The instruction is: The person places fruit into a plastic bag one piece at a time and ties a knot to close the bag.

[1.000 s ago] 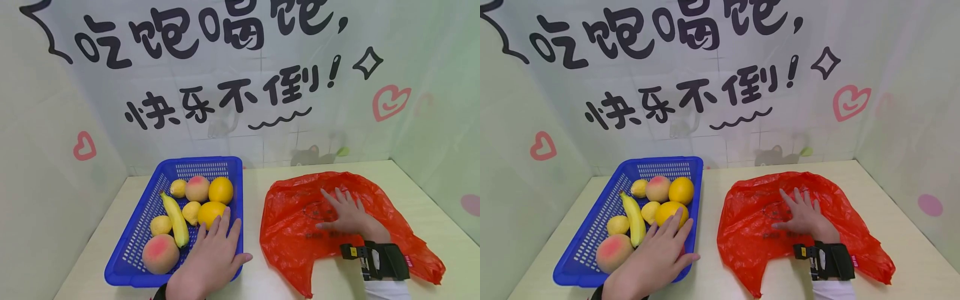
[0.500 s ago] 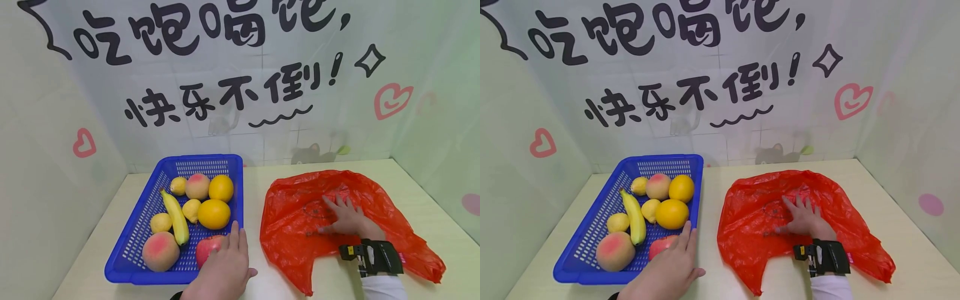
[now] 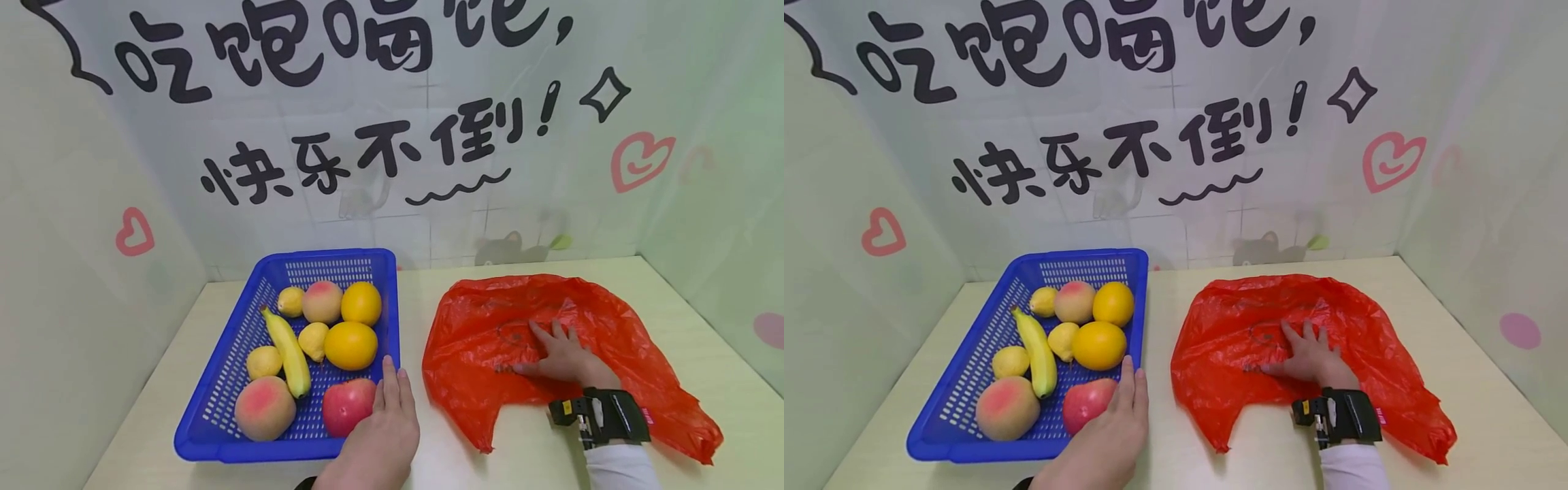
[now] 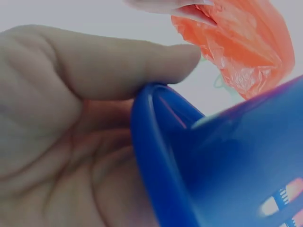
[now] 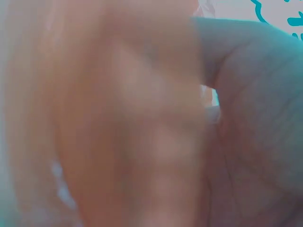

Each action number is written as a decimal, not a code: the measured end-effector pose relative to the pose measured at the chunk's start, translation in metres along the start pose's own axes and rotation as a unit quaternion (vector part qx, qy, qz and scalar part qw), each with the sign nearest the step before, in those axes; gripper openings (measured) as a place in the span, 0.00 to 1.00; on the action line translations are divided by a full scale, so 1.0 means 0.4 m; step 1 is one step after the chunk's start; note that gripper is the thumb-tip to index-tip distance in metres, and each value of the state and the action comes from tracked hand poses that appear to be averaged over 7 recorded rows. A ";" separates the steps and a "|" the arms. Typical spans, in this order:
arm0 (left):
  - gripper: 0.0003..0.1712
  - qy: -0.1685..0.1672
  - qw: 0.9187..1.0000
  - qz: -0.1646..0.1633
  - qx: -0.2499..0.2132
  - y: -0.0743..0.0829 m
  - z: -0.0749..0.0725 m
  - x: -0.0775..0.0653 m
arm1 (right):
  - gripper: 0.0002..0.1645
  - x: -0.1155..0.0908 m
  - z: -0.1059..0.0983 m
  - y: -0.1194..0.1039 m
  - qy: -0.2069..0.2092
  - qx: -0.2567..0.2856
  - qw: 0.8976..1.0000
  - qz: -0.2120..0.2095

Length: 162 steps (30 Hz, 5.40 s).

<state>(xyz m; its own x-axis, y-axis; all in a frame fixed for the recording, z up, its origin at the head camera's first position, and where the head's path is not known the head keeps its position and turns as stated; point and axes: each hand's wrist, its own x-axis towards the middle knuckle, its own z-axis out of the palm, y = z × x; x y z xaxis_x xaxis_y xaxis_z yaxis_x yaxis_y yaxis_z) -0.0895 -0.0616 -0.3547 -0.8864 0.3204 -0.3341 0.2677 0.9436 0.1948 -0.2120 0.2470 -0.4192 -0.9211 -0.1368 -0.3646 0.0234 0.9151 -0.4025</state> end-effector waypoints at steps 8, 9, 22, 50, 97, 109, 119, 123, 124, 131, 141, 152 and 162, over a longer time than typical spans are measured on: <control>0.52 0.041 0.999 -0.001 0.014 0.010 0.014 0.004 | 0.69 0.007 0.003 -0.012 0.016 -0.012 1.000 0.015; 0.51 0.044 0.999 0.000 0.017 0.010 0.015 0.004 | 0.69 0.008 0.004 -0.013 0.019 -0.013 1.000 0.017; 0.54 0.040 0.999 0.007 0.016 0.005 0.012 0.003 | 0.66 -0.002 0.022 -0.076 0.051 -0.042 0.993 0.100; 0.51 0.092 0.996 0.021 -0.007 -0.004 0.013 -0.006 | 0.70 0.057 -0.121 -0.167 -0.029 -0.222 0.970 -0.097; 0.35 0.110 0.985 0.111 0.068 0.168 0.034 0.056 | 0.84 0.039 -0.014 -0.124 -0.031 -0.104 0.985 0.134; 0.43 0.061 0.994 0.038 0.085 0.197 0.111 0.144 | 0.54 0.023 -0.033 -0.199 0.041 -0.189 0.979 0.056; 0.44 0.091 0.994 0.047 0.039 0.178 0.125 0.197 | 0.31 0.068 0.006 -0.245 -0.079 -0.126 0.989 0.013; 0.42 0.114 0.986 0.003 0.120 0.190 0.118 0.211 | 0.16 0.078 0.017 -0.236 -0.064 -0.130 0.989 -0.006; 0.42 0.123 0.982 -0.013 0.142 0.194 0.114 0.215 | 0.14 0.078 0.016 -0.236 -0.056 -0.131 0.990 -0.014; 0.37 0.158 0.971 -0.050 0.175 0.200 0.103 0.258 | 0.12 0.084 -0.002 -0.241 -0.036 -0.116 0.992 -0.020; 0.37 0.085 0.990 0.036 0.104 0.178 0.107 0.284 | 0.16 0.074 0.007 -0.240 -0.027 -0.070 0.997 -0.008; 0.40 0.029 0.999 0.008 0.016 0.163 0.094 0.274 | 0.11 0.029 -0.074 -0.213 0.006 -0.051 0.998 -0.031; 0.40 0.020 0.997 -0.002 0.080 0.152 0.094 0.271 | 0.20 -0.014 -0.184 -0.172 -0.013 -0.025 0.997 -0.074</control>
<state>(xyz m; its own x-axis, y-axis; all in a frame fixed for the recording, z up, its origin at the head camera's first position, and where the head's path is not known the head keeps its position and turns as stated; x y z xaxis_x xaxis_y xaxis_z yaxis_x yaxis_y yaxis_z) -0.1554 0.0335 -0.4138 -0.9014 0.3159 -0.2961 0.3175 0.9472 0.0437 -0.2372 0.2128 -0.3279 -0.9022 -0.2818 -0.3266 -0.1324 0.9015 -0.4121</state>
